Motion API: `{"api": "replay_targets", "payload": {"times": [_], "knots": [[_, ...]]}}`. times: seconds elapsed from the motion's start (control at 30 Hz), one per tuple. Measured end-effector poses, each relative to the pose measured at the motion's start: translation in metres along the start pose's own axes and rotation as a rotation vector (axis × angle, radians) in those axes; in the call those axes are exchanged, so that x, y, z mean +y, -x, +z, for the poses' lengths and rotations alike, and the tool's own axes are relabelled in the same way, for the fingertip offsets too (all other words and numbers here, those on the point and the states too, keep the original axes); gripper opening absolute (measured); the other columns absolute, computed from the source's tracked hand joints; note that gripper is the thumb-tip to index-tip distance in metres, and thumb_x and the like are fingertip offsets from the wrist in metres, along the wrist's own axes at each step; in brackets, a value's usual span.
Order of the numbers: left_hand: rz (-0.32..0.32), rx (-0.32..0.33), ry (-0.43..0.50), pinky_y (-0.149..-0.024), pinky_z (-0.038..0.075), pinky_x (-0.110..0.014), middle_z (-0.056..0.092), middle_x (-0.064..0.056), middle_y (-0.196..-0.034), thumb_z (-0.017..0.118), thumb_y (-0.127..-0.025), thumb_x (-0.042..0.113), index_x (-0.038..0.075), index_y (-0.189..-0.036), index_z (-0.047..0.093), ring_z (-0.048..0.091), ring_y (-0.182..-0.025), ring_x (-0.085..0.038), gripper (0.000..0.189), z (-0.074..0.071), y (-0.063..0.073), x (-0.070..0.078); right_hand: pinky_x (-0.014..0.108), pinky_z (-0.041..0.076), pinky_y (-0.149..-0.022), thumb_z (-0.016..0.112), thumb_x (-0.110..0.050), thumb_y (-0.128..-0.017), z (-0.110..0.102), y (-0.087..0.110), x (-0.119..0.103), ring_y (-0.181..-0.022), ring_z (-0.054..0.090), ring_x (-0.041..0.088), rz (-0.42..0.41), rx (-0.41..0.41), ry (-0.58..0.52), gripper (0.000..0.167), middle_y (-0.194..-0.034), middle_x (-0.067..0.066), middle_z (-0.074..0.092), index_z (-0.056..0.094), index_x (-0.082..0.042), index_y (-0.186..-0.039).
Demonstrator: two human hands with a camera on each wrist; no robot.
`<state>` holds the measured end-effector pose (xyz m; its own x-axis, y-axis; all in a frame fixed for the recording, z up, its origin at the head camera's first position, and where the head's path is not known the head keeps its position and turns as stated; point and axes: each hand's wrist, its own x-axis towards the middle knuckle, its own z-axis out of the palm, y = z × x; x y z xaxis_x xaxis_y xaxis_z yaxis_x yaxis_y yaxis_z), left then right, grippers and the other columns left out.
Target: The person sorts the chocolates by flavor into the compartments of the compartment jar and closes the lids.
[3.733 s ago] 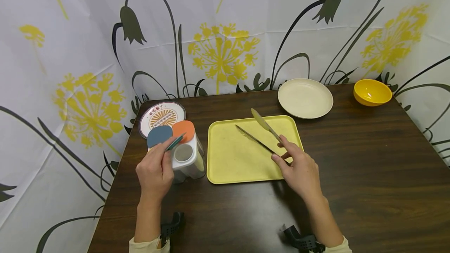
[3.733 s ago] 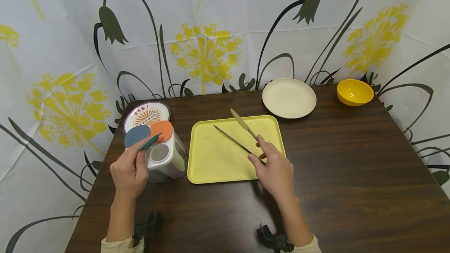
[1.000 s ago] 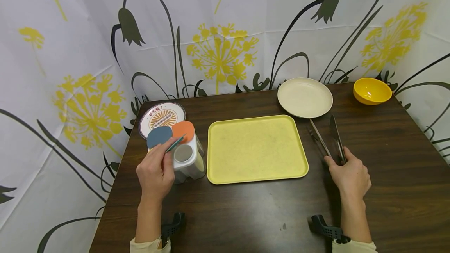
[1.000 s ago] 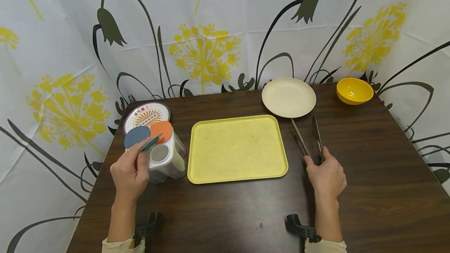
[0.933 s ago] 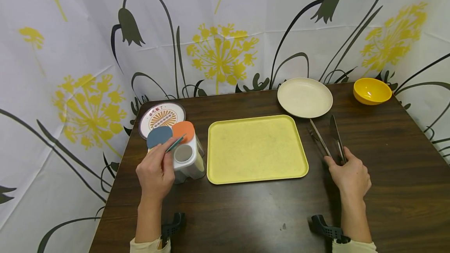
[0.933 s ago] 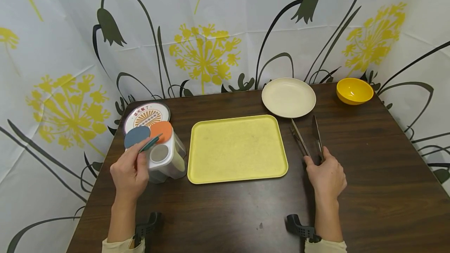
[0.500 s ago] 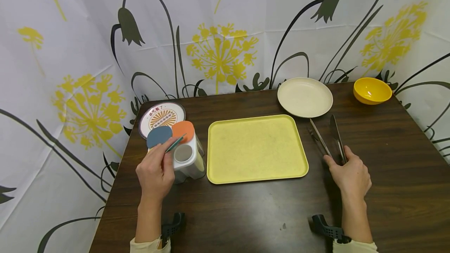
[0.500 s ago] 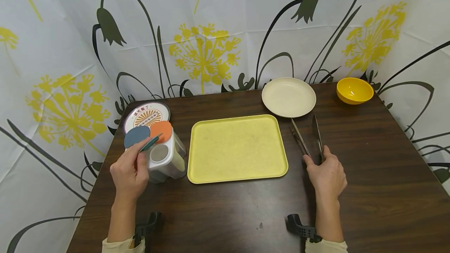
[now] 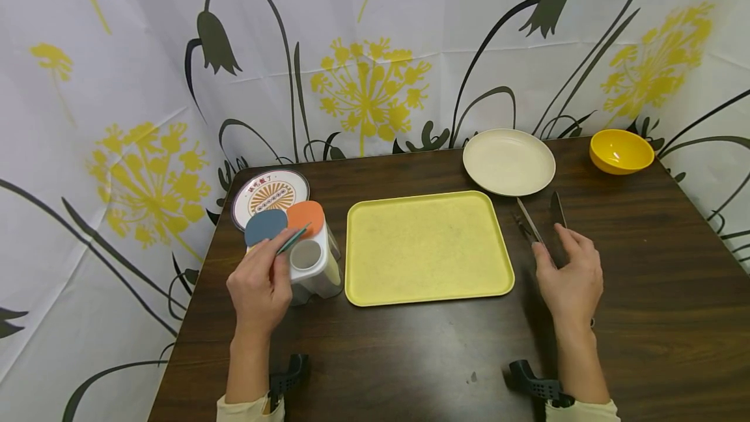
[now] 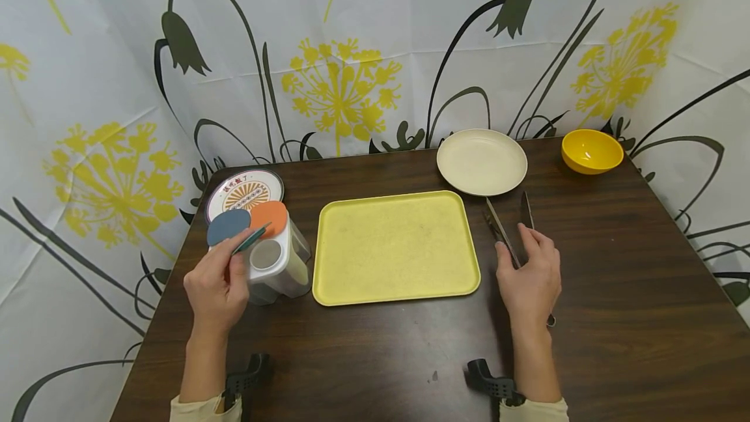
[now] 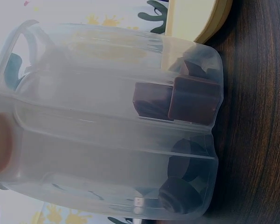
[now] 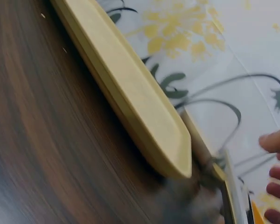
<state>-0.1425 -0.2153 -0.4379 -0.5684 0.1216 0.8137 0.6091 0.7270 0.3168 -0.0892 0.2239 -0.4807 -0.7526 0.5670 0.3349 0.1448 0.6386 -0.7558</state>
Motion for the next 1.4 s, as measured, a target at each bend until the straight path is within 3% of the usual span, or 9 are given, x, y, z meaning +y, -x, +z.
{"api": "replay_targets", "payload": {"times": [0.17, 0.37, 0.6, 0.77, 0.9, 1.03, 1.1, 1.23, 1.4], "knots": [[0.001, -0.004, 0.000, -0.062, 0.046, -0.041, 0.074, -0.004, -0.105, 0.050, -0.096, 0.018, 0.010, -0.118, 0.072, 0.060, -0.068, -0.024, 0.033, 0.000, -0.001, 0.001, 0.052, 0.043, -0.089, 0.078, -0.002, -0.078, 0.020, 0.006, -0.016, -0.108, 0.059, 0.038, -0.271, 0.045, -0.161, 0.040, -0.113, 0.017, 0.065, 0.070, -0.001, -0.118], [0.008, 0.010, 0.000, -0.057, 0.042, -0.038, 0.074, -0.005, -0.100, 0.050, -0.094, 0.018, 0.010, -0.117, 0.073, 0.055, -0.063, -0.021, 0.033, 0.001, -0.001, 0.000, 0.042, 0.045, -0.089, 0.079, -0.005, -0.079, 0.045, 0.025, -0.047, -0.107, 0.062, 0.030, -0.465, -0.095, -0.244, 0.040, -0.113, 0.011, 0.066, 0.070, -0.002, -0.118], [0.007, 0.006, 0.003, -0.062, 0.047, -0.042, 0.073, -0.003, -0.107, 0.049, -0.094, 0.018, 0.010, -0.117, 0.073, 0.062, -0.071, -0.025, 0.035, 0.000, -0.001, 0.000, 0.035, 0.048, -0.092, 0.076, -0.014, -0.085, 0.069, 0.052, -0.089, -0.109, 0.061, 0.020, -0.599, -0.315, -0.330, 0.040, -0.116, 0.003, 0.065, 0.068, -0.008, -0.123], [0.006, 0.005, 0.004, -0.059, 0.043, -0.038, 0.074, -0.004, -0.106, 0.048, -0.092, 0.017, 0.010, -0.117, 0.073, 0.057, -0.066, -0.022, 0.036, 0.000, -0.001, 0.000, 0.035, 0.050, -0.091, 0.075, -0.017, -0.087, 0.083, 0.067, -0.119, -0.111, 0.060, 0.017, -0.701, -0.442, -0.392, 0.041, -0.119, 0.002, 0.064, 0.066, -0.009, -0.126], [-0.001, 0.003, 0.022, -0.074, 0.049, -0.031, 0.073, -0.004, -0.107, 0.048, -0.090, 0.015, 0.010, -0.116, 0.073, 0.065, -0.075, -0.024, 0.037, -0.001, 0.000, 0.001, 0.031, 0.049, -0.093, 0.075, -0.017, -0.086, 0.093, 0.075, -0.140, -0.113, 0.059, 0.015, -0.769, -0.491, -0.427, 0.044, -0.121, 0.001, 0.063, 0.065, -0.010, -0.128], [-0.007, 0.001, 0.039, -0.094, 0.046, -0.025, 0.073, -0.004, -0.108, 0.049, -0.089, 0.014, 0.010, -0.115, 0.074, 0.070, -0.083, -0.027, 0.036, -0.001, 0.000, 0.000, 0.027, 0.046, -0.097, 0.074, -0.020, -0.087, 0.102, 0.079, -0.157, -0.119, 0.057, 0.012, -0.813, -0.544, -0.435, 0.052, -0.128, 0.000, 0.060, 0.059, -0.011, -0.136], [-0.005, -0.003, 0.037, -0.083, 0.048, -0.024, 0.073, -0.004, -0.108, 0.049, -0.089, 0.014, 0.010, -0.115, 0.074, 0.066, -0.074, -0.024, 0.036, -0.001, 0.000, 0.000, 0.026, 0.044, -0.100, 0.073, -0.021, -0.089, 0.106, 0.079, -0.164, -0.123, 0.053, 0.010, -0.828, -0.587, -0.429, 0.057, -0.134, -0.001, 0.056, 0.054, -0.012, -0.141], [0.005, -0.004, 0.032, -0.078, 0.047, -0.025, 0.073, -0.004, -0.107, 0.049, -0.089, 0.015, 0.010, -0.114, 0.074, 0.062, -0.067, -0.022, 0.035, -0.001, -0.001, 0.000, 0.025, 0.039, -0.104, 0.072, -0.023, -0.090, 0.116, 0.081, -0.175, -0.131, 0.045, 0.009, -0.873, -0.638, -0.426, 0.066, -0.147, 0.001, 0.045, 0.043, -0.013, -0.149], [0.022, 0.016, 0.042, -0.092, 0.047, -0.026, 0.074, -0.005, -0.104, 0.049, -0.088, 0.014, 0.010, -0.110, 0.075, 0.069, -0.079, -0.027, 0.034, 0.001, -0.002, 0.000, 0.025, 0.035, -0.107, 0.070, -0.024, -0.091, 0.126, 0.081, -0.185, -0.137, 0.039, 0.011, -0.949, -0.629, -0.417, 0.072, -0.153, 0.005, 0.037, 0.035, -0.010, -0.153]]}}
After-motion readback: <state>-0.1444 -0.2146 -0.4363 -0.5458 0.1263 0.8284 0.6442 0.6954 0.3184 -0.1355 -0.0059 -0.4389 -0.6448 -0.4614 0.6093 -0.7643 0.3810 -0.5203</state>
